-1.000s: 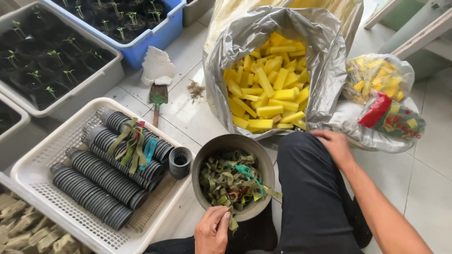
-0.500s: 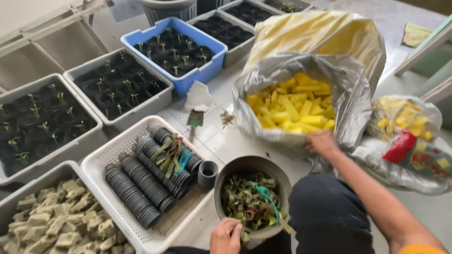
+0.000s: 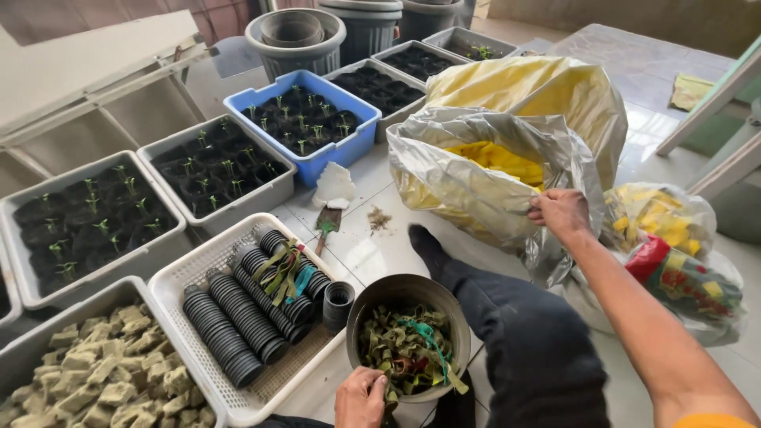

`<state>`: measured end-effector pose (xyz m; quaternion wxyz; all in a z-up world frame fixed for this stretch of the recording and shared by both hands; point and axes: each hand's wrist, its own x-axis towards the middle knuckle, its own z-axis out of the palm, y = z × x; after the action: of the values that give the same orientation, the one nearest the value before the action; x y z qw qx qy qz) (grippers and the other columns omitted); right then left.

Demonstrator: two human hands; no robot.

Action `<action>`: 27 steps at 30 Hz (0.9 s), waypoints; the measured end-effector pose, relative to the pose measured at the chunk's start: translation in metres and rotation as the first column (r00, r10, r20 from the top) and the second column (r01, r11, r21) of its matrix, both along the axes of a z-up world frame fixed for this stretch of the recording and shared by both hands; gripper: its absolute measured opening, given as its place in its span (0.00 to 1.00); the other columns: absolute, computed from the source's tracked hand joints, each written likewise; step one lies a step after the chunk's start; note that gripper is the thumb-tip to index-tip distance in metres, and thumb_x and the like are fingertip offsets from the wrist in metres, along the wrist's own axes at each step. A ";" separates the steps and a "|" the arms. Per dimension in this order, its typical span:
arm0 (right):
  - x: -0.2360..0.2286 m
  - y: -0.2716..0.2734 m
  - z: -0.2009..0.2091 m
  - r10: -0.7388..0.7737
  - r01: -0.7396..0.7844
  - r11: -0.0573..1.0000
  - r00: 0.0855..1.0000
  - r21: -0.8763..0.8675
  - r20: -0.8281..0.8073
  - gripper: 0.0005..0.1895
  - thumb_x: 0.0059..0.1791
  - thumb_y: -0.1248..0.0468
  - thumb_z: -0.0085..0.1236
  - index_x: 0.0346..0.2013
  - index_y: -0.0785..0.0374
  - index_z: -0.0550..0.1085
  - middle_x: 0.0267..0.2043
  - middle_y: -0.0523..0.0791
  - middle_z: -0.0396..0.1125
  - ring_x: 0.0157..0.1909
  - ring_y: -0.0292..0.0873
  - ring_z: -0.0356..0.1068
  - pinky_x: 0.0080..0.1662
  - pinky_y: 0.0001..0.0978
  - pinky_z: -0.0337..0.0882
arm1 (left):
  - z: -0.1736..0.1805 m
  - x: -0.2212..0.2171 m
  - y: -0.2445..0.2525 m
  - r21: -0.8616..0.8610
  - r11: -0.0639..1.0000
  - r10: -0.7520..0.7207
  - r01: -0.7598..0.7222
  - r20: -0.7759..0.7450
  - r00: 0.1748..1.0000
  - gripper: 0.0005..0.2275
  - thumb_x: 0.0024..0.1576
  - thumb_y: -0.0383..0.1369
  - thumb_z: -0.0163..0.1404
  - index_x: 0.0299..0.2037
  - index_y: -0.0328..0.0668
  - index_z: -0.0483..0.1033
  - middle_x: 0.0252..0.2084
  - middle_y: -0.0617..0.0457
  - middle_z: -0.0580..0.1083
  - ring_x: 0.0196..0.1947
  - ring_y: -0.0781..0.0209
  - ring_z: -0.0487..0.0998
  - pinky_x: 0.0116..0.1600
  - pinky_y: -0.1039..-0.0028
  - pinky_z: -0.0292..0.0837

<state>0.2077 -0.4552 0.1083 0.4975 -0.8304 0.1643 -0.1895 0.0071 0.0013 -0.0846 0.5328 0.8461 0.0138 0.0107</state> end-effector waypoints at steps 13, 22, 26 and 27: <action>-0.101 0.039 0.010 0.104 -0.080 0.953 0.992 -0.293 0.069 0.09 0.50 0.63 0.60 0.36 0.67 0.81 0.32 0.47 0.77 0.34 0.39 0.77 0.40 0.31 0.75 | 0.022 -0.015 -0.020 0.139 0.990 0.051 -0.037 -0.095 0.994 0.08 0.51 0.35 0.57 0.36 0.46 0.87 0.36 0.51 0.81 0.41 0.50 0.83 0.49 0.64 0.77; -0.135 0.045 0.020 0.145 -0.076 0.841 0.986 -0.535 0.086 0.09 0.51 0.61 0.60 0.40 0.64 0.80 0.35 0.49 0.75 0.38 0.46 0.77 0.42 0.36 0.72 | 0.050 -0.032 -0.021 0.202 0.978 0.066 -0.056 -0.044 0.997 0.08 0.51 0.35 0.56 0.34 0.43 0.85 0.36 0.47 0.80 0.40 0.44 0.81 0.47 0.59 0.75; -0.144 0.059 0.003 0.253 -0.118 0.772 0.958 -0.625 0.131 0.08 0.50 0.64 0.60 0.39 0.66 0.79 0.38 0.51 0.74 0.41 0.52 0.75 0.43 0.39 0.72 | 0.061 -0.032 -0.020 0.151 0.987 0.067 -0.048 -0.121 0.990 0.08 0.51 0.35 0.56 0.33 0.42 0.85 0.34 0.47 0.81 0.39 0.48 0.82 0.46 0.62 0.76; -0.149 0.064 -0.005 0.296 -0.134 0.751 0.944 -0.647 0.148 0.07 0.50 0.65 0.60 0.39 0.66 0.78 0.38 0.51 0.74 0.41 0.53 0.74 0.43 0.40 0.72 | 0.066 -0.040 -0.020 0.135 0.989 0.070 -0.052 -0.133 0.989 0.08 0.51 0.35 0.56 0.32 0.41 0.85 0.33 0.47 0.81 0.38 0.48 0.83 0.45 0.63 0.77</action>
<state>0.0590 -0.3917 0.1033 0.2267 -0.9323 -0.0674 -0.2736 -0.0329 -0.0185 -0.0182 0.4730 0.8773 0.0757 -0.0306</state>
